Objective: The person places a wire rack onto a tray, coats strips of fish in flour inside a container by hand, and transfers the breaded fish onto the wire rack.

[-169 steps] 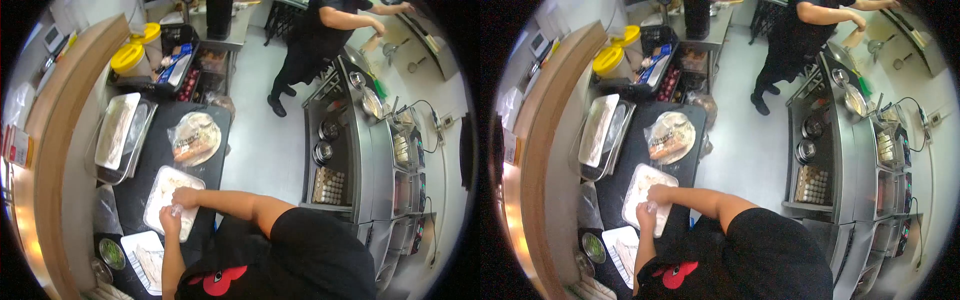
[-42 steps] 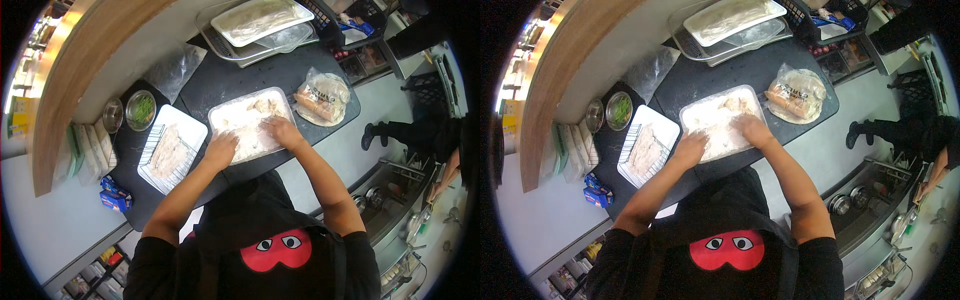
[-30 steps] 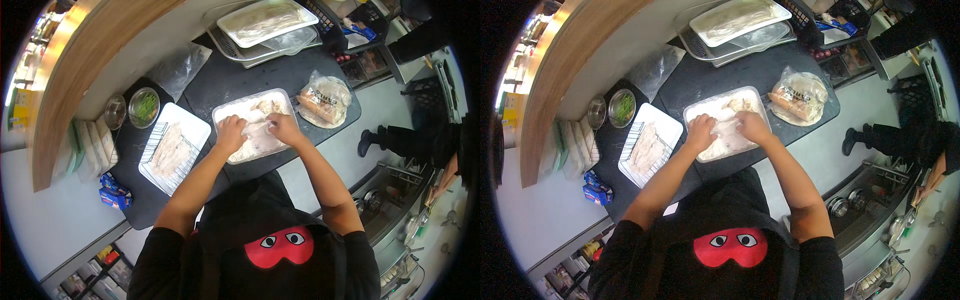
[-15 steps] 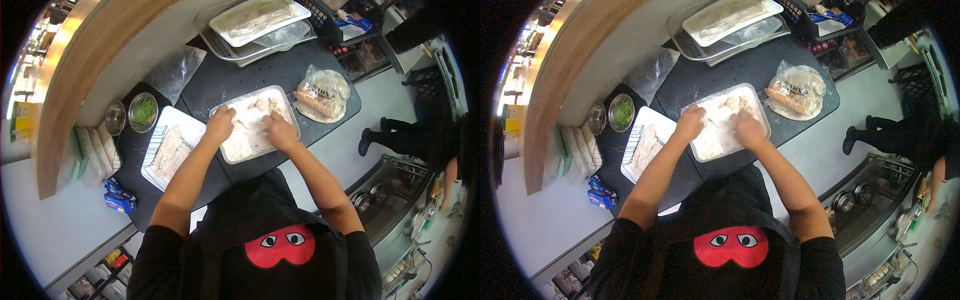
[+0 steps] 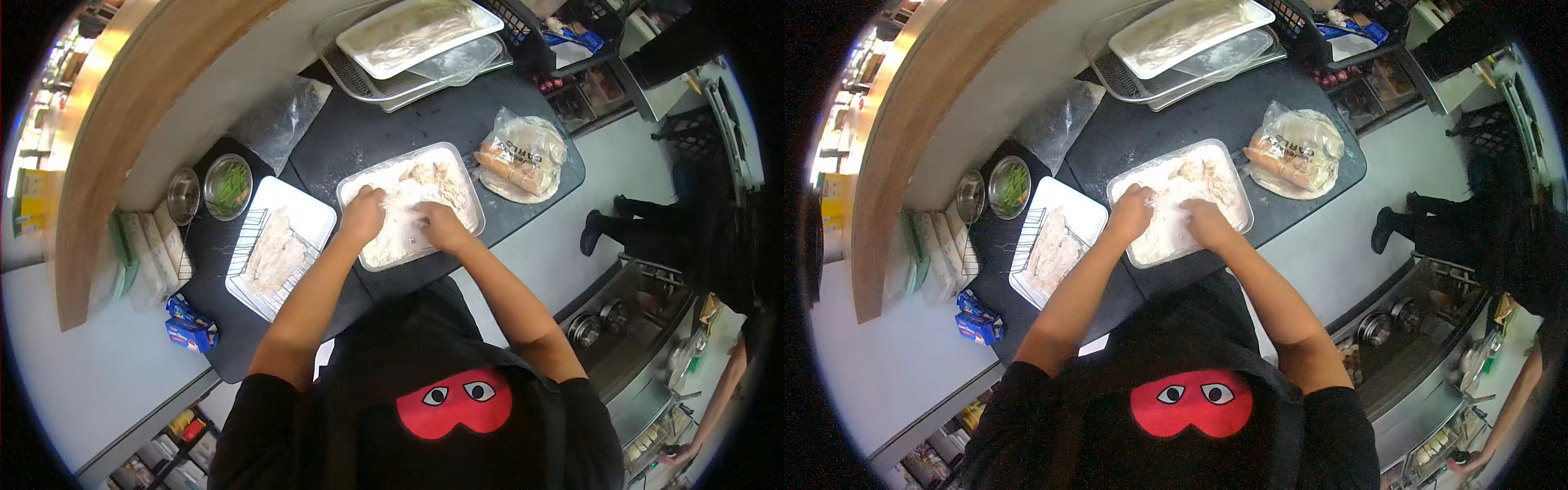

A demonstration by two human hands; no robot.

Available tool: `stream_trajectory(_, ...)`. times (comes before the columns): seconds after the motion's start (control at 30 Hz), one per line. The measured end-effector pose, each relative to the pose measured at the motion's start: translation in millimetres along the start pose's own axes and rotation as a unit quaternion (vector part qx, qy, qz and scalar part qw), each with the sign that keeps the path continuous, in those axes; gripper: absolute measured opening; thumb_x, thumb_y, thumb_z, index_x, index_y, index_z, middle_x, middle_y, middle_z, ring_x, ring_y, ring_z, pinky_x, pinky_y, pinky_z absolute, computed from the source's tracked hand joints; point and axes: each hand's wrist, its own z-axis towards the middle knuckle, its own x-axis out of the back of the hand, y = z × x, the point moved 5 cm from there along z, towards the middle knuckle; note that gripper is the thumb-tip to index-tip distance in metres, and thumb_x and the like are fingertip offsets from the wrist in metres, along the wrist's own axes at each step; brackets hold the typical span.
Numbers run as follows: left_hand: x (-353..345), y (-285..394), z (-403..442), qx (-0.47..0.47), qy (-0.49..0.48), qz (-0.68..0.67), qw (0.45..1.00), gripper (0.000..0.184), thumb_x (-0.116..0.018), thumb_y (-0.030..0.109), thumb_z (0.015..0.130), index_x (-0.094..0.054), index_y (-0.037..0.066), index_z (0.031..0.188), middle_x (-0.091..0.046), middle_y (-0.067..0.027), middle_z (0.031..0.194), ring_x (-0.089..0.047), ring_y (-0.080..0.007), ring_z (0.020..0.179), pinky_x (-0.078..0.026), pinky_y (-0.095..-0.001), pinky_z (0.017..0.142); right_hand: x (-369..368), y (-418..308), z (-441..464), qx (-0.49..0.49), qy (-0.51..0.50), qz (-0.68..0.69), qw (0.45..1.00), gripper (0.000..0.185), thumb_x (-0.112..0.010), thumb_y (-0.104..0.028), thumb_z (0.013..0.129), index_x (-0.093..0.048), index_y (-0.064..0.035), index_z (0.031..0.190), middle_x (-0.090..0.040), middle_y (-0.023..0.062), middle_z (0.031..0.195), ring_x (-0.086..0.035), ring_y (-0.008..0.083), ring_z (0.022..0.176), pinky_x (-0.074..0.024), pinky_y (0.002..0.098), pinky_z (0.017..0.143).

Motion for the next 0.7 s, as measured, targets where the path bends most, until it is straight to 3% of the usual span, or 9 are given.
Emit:
stream_trajectory(0.07, -3, -3, 0, -0.022, 0.026, 0.022, 0.999, 0.030, -0.052, 0.011, 0.076, -0.056, 0.001, 0.104, -0.051, -0.0195, 0.110, -0.053, -0.0349, 0.101, -0.044, -0.0410, 0.085, 3, -10, 4, 0.046, 0.061, 0.080, 0.994, 0.026, -0.050, -0.012, 0.079, -0.062, -0.0043, 0.101, -0.060, 0.0194, 0.101, -0.056, 0.0333, 0.096, -0.0436, 0.0388, 0.086)
stream_trajectory(0.17, -10, 2, -12, -0.051, 0.000, 0.119, 0.992, 0.037, -0.050, 0.016, 0.079, -0.053, 0.001, 0.112, -0.046, -0.0200, 0.121, -0.048, -0.0352, 0.109, -0.036, -0.0448, 0.094, -4, -19, 12, 0.155, 0.045, -0.065, 0.985, 0.028, -0.053, -0.016, 0.080, -0.061, -0.0065, 0.105, -0.059, 0.0171, 0.106, -0.054, 0.0323, 0.102, -0.0412, 0.0376, 0.090)
stream_trajectory(0.2, -17, 11, -23, -0.050, -0.038, 0.169, 0.984, 0.040, -0.049, 0.018, 0.080, -0.051, 0.001, 0.115, -0.044, -0.0201, 0.125, -0.045, -0.0352, 0.112, -0.032, -0.0468, 0.097, -12, -23, 12, 0.156, -0.076, -0.157, 0.972, 0.041, -0.053, -0.026, 0.082, -0.052, -0.0095, 0.119, -0.050, 0.0143, 0.123, -0.046, 0.0291, 0.115, -0.0335, 0.0369, 0.099)
stream_trajectory(0.27, -26, 18, -46, -0.041, -0.097, 0.226, 0.968, 0.049, -0.045, 0.022, 0.083, -0.042, 0.001, 0.127, -0.036, -0.0192, 0.133, -0.034, -0.0347, 0.122, -0.018, -0.0535, 0.104, -14, -15, 0, 0.147, -0.101, -0.219, 0.959, 0.050, -0.051, -0.032, 0.084, -0.043, -0.0112, 0.128, -0.042, 0.0126, 0.132, -0.039, 0.0273, 0.122, -0.0276, 0.0372, 0.103)
stream_trajectory(0.33, -20, 24, -51, -0.031, -0.080, 0.266, 0.960, 0.050, -0.044, 0.022, 0.084, -0.040, 0.001, 0.129, -0.035, -0.0192, 0.134, -0.033, -0.0338, 0.123, -0.018, -0.0523, 0.104, -11, -15, 0, 0.091, -0.174, -0.270, 0.943, 0.061, -0.049, -0.037, 0.085, -0.029, -0.0119, 0.137, -0.028, 0.0101, 0.143, -0.028, 0.0253, 0.130, -0.0209, 0.0370, 0.107)
stream_trajectory(0.43, -30, 19, -60, -0.028, -0.098, 0.288, 0.952, 0.048, -0.044, 0.020, 0.083, -0.042, 0.000, 0.127, -0.033, -0.0186, 0.137, -0.032, -0.0336, 0.125, -0.016, -0.0525, 0.105, -15, -6, 0, 0.079, -0.167, -0.276, 0.943, 0.061, -0.049, -0.037, 0.085, -0.030, -0.0117, 0.137, -0.029, 0.0107, 0.142, -0.028, 0.0259, 0.130, -0.0200, 0.0368, 0.108)
stream_trajectory(0.53, -18, 15, -48, -0.061, -0.089, 0.261, 0.959, 0.038, -0.045, 0.015, 0.082, -0.050, 0.002, 0.117, -0.043, -0.0163, 0.128, -0.038, -0.0322, 0.120, -0.018, -0.0534, 0.104, -7, -6, 4, 0.128, -0.113, -0.272, 0.947, 0.042, -0.046, -0.023, 0.085, -0.045, -0.0100, 0.125, -0.041, 0.0120, 0.131, -0.042, 0.0275, 0.119, -0.0348, 0.0376, 0.098)
stream_trajectory(0.67, 29, 23, -35, -0.054, -0.031, 0.237, 0.969, 0.022, -0.046, 0.009, 0.079, -0.062, 0.006, 0.095, -0.057, -0.0104, 0.103, -0.048, -0.0270, 0.104, -0.026, -0.0525, 0.099, 10, -37, -8, 0.006, -0.099, -0.220, 0.970, 0.025, -0.045, -0.012, 0.082, -0.058, -0.0092, 0.102, -0.054, 0.0121, 0.108, -0.053, 0.0274, 0.104, -0.0470, 0.0375, 0.081)
stream_trajectory(0.7, 27, 19, -30, -0.060, -0.032, 0.260, 0.963, 0.020, -0.047, 0.009, 0.079, -0.062, 0.007, 0.091, -0.058, -0.0098, 0.100, -0.049, -0.0263, 0.101, -0.027, -0.0519, 0.098, -2, -31, -7, 0.038, -0.096, -0.199, 0.975, 0.024, -0.048, -0.009, 0.078, -0.058, -0.0082, 0.100, -0.055, 0.0129, 0.107, -0.054, 0.0281, 0.101, -0.0476, 0.0376, 0.080)
